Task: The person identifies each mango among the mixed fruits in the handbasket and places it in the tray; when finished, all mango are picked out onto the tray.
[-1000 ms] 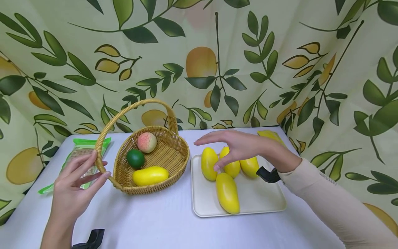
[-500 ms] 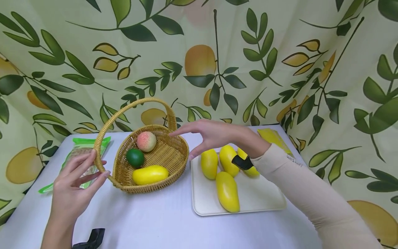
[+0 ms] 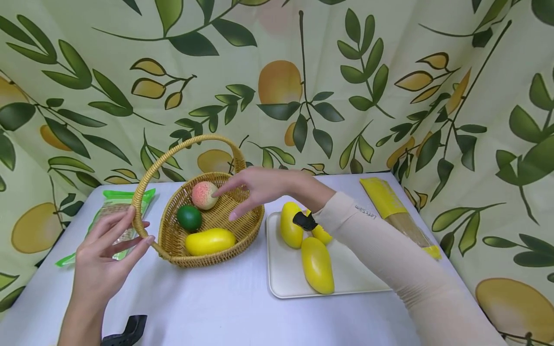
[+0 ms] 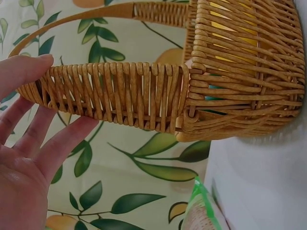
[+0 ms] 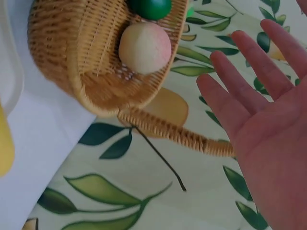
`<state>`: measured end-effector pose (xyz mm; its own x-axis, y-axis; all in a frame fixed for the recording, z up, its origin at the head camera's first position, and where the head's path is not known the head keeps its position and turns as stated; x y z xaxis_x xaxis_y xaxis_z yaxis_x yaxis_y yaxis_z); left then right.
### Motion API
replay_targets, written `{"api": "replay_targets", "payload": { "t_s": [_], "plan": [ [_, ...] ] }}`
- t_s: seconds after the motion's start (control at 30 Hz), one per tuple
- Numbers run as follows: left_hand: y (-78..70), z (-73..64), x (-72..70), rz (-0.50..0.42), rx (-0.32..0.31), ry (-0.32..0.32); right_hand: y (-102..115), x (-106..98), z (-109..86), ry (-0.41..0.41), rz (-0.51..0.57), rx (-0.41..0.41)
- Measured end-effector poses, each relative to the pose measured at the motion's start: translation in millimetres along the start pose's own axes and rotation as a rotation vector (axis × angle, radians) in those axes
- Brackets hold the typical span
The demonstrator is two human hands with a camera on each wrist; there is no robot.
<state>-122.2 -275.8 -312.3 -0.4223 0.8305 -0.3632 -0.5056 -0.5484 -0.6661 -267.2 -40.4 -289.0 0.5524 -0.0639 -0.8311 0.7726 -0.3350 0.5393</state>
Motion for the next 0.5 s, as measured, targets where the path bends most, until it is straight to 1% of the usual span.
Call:
{"api": "replay_targets", "payload": {
  "t_s": [0.07, 0.27, 0.33, 0.5],
  "plan": [
    [0.3, 0.0, 0.2, 0.002, -0.004, 0.001, 0.8, 3.9, 7.4, 0.013, -0.002, -0.006],
    [-0.3, -0.2, 0.4, 0.003, 0.000, 0.006, 4.4, 17.1, 29.8, 0.069, 0.044, -0.037],
    [-0.3, -0.2, 0.4, -0.001, 0.001, 0.007, 4.3, 22.0, 36.2, 0.097, 0.056, -0.020],
    [0.0, -0.4, 0.5, -0.005, 0.002, 0.006, 3.7, 30.0, 47.9, 0.156, 0.036, 0.051]
  ]
}}
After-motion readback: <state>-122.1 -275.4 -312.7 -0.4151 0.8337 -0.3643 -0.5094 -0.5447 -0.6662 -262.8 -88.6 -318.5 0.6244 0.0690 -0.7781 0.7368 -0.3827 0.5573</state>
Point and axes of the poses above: each hand's wrist, its own z-axis towards the middle knuckle, its own x-axis out of the palm, y = z × x, the point moved 7 cm from there along z, towards the middle knuckle, and after that the axes turned 2 degrees about -z, right-handed, at the moved point
